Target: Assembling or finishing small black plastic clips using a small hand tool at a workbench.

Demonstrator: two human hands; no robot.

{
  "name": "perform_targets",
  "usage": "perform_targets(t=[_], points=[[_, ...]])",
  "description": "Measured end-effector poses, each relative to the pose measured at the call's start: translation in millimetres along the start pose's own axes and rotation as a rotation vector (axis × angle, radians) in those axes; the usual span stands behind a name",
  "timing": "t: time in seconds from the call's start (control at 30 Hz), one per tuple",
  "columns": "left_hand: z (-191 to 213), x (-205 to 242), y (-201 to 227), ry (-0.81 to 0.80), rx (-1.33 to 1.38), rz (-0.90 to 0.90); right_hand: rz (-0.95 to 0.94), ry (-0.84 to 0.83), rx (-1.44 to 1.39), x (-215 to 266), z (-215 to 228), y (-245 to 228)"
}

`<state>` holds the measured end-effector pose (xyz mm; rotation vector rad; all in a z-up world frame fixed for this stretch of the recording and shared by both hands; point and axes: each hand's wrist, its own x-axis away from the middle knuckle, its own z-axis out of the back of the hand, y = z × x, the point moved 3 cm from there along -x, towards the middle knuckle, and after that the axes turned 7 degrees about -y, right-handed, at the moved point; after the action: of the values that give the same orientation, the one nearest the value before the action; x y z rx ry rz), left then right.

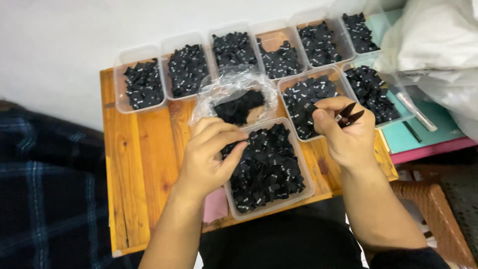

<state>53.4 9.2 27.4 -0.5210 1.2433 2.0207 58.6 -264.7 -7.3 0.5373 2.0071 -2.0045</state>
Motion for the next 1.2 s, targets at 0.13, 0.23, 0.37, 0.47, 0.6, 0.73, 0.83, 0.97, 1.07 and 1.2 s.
perform_targets(t=[0.13,0.23,0.37,0.47,0.6,0.73,0.83,0.97,1.07,1.2], points=[[1.2,3.6,-2.9,-0.033,0.009,0.001,0.030,0.014,0.287,-24.8,24.1,-10.2],[2.1,7.1,-8.2,-0.051,0.007,0.029,-0.157,0.006,0.665,-58.0,53.8,-8.2],[-0.2,8.1,-9.7,-0.118,-0.042,0.021,-0.383,0.020,0.974,-101.0,105.9,15.2],[-2.8,6.0,-9.4,-0.145,-0.041,-0.003,-0.427,0.053,1.060,-125.3,139.0,41.1],[-4.2,7.4,-10.6,-0.195,0.000,-0.011,-0.560,0.052,1.117,-136.5,142.9,50.5],[-5.2,11.2,-13.8,-0.225,0.025,-0.003,-0.636,0.052,1.115,-140.5,147.0,64.4],[-5.8,8.8,-15.0,-0.226,0.014,0.003,-0.666,0.017,1.179,-144.5,172.8,94.3],[-1.3,14.6,-15.5,-0.224,0.041,-0.029,-0.144,-0.155,1.454,-135.1,185.2,118.6],[0.2,19.8,-21.1,-0.265,0.054,-0.044,0.118,-0.251,1.395,-111.0,133.4,77.3],[-3.5,25.1,-25.7,-0.327,0.041,-0.024,-0.043,-0.478,1.020,-67.8,39.5,-5.7]])
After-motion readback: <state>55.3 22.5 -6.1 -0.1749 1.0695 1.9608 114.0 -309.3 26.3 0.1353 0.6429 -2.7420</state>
